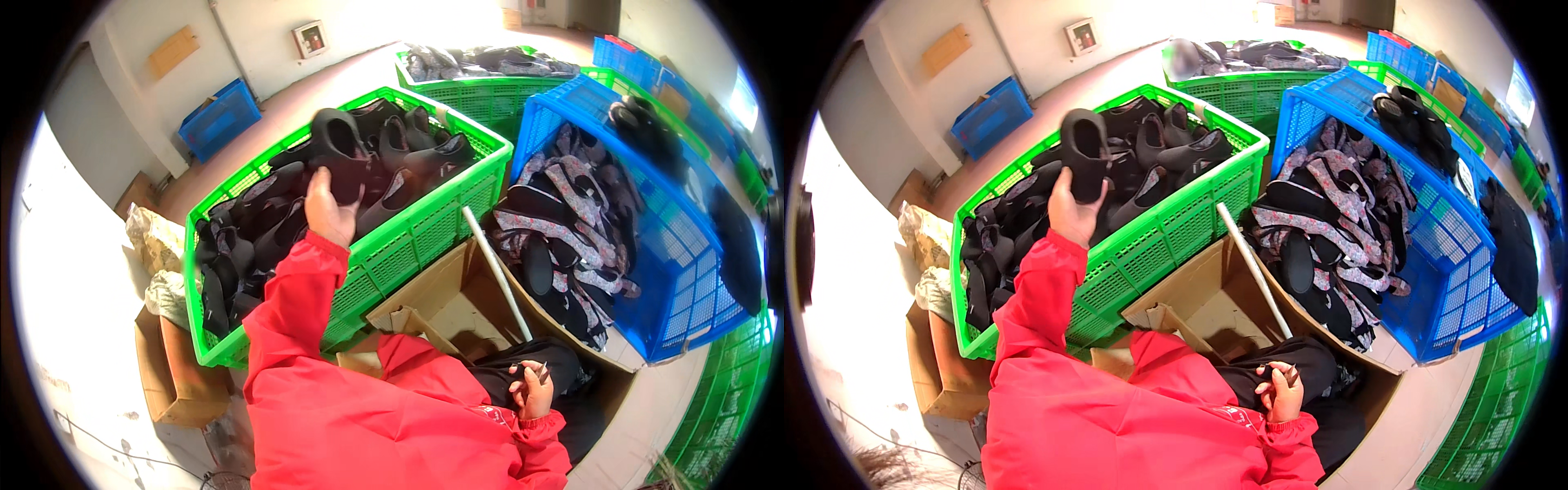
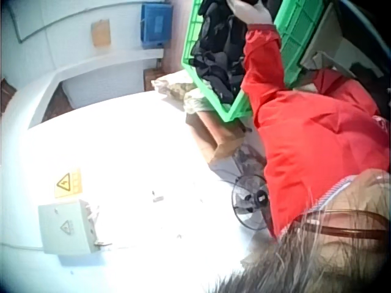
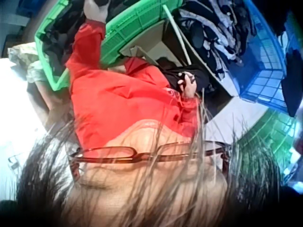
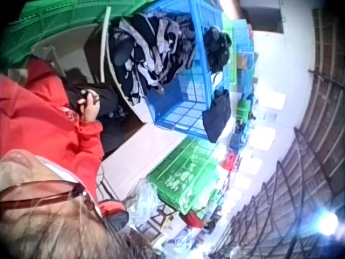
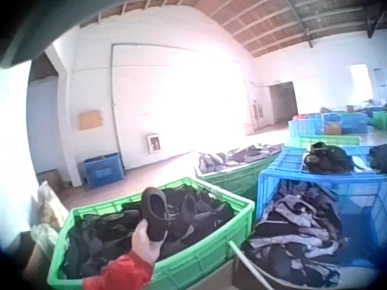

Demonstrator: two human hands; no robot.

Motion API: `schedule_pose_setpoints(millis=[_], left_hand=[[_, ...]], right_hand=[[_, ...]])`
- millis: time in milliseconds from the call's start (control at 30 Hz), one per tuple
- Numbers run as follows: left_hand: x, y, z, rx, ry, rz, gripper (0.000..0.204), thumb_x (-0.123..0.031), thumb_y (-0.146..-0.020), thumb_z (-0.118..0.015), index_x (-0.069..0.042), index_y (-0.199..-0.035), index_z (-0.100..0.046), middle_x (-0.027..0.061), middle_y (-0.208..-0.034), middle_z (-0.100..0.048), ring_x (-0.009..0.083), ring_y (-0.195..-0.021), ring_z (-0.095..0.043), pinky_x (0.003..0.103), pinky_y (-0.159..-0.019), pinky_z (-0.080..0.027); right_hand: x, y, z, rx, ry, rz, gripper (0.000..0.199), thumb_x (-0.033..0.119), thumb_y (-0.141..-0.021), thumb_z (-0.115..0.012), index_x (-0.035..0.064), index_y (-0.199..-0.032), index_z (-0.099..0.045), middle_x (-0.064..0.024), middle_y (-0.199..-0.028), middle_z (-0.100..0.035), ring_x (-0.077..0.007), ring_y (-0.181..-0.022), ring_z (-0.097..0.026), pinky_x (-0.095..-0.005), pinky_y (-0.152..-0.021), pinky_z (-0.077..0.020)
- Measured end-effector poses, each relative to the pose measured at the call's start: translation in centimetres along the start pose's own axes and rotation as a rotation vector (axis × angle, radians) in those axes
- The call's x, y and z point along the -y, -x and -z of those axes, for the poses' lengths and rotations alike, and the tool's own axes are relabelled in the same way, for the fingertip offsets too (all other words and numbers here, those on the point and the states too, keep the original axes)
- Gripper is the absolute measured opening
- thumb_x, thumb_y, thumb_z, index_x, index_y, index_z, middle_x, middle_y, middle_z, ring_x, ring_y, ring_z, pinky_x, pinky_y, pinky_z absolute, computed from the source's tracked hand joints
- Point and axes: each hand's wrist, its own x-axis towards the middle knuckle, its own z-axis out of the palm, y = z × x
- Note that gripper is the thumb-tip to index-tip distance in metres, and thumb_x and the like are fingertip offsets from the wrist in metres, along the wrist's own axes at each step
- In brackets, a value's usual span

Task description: The person sits on the floor and uses scissors to trim loose threads and excess fabric from the edges of black fabric items. They pick up items from a blue crate, cut the edges, and place the finished items into a green crate.

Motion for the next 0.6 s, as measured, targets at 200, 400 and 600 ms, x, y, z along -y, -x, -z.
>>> schedule_pose_setpoints(millis=[200,400,600], left_hand=[[-6.7,-4.9,10.9,-0.348,-0.017,-0.366,0.024,-0.028,-0.092,-0.056,-0.014,-0.11,-0.06,0.0035,-0.107,-0.064,0.0241,-0.096,-0.062,0.05,-0.077,-0.054],[-13.7,-1.3,22.9,-0.524,-0.019,-0.439,0.026,-0.031,-0.094,-0.053,-0.011,-0.109,-0.061,0.0058,-0.106,-0.065,0.027,-0.094,-0.063,0.05,-0.075,-0.057],[-18.7,2.0,30.1,-0.599,0.085,-0.387,0.025,-0.031,-0.094,-0.052,-0.011,-0.105,-0.063,0.0074,-0.104,-0.067,0.0285,-0.091,-0.065,0.049,-0.075,-0.058]], right_hand=[[0.1,-0.1,-0.5,-0.002,0.052,-0.032,0.013,0.009,-0.096,-0.052,0.0055,-0.107,-0.056,-0.0165,-0.094,-0.067,-0.0153,-0.053,-0.062,-0.0203,-0.033,-0.0334],[0.2,0.1,-1.4,0.058,0.079,-0.058,0.013,0.009,-0.096,-0.052,0.006,-0.108,-0.056,-0.016,-0.094,-0.067,-0.015,-0.052,-0.062,-0.0199,-0.033,-0.0322],[0.5,0.0,-2.7,0.102,0.123,-0.093,0.013,0.009,-0.096,-0.052,0.006,-0.108,-0.055,-0.0156,-0.094,-0.067,-0.0142,-0.052,-0.062,-0.0195,-0.032,-0.0305]])
